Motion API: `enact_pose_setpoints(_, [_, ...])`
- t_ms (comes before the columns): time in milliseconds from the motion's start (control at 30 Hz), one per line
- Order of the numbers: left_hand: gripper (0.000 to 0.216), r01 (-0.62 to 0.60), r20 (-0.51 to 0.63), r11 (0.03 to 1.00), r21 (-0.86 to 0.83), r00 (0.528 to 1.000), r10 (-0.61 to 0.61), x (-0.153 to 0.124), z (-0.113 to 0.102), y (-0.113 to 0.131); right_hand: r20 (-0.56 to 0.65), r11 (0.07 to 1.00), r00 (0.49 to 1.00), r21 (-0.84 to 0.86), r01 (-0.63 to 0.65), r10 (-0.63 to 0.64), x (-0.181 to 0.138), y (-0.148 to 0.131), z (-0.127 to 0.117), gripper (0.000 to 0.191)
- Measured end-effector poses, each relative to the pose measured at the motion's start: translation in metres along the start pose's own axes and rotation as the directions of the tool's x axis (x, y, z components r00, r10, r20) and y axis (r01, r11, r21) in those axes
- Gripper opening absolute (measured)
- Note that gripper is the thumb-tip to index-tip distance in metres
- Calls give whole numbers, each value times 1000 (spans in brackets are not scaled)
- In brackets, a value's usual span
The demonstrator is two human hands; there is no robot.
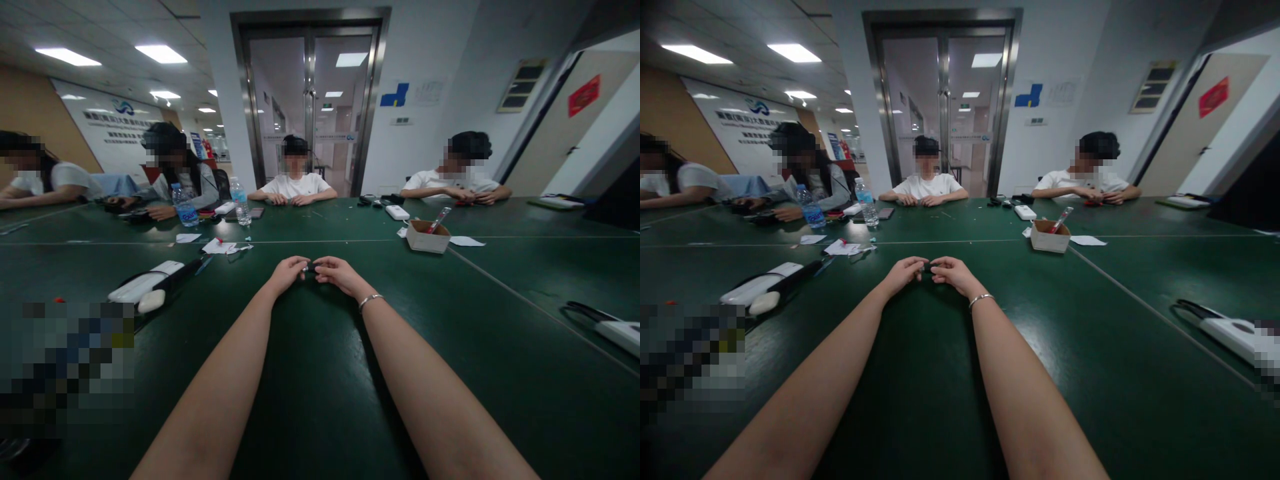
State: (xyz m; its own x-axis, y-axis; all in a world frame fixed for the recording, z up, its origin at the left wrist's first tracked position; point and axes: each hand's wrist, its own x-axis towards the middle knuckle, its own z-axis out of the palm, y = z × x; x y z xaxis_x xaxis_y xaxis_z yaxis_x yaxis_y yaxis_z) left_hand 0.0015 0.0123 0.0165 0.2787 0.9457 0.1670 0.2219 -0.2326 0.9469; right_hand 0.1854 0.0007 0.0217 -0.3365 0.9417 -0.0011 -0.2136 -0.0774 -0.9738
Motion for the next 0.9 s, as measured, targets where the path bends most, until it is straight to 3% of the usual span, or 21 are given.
enact_pose_setpoints(900, [40, -8, -8, 1000, 10, 1000, 8, -2, -1, 2, -13, 1000, 1000, 1, 11, -11, 1, 2, 0, 19])
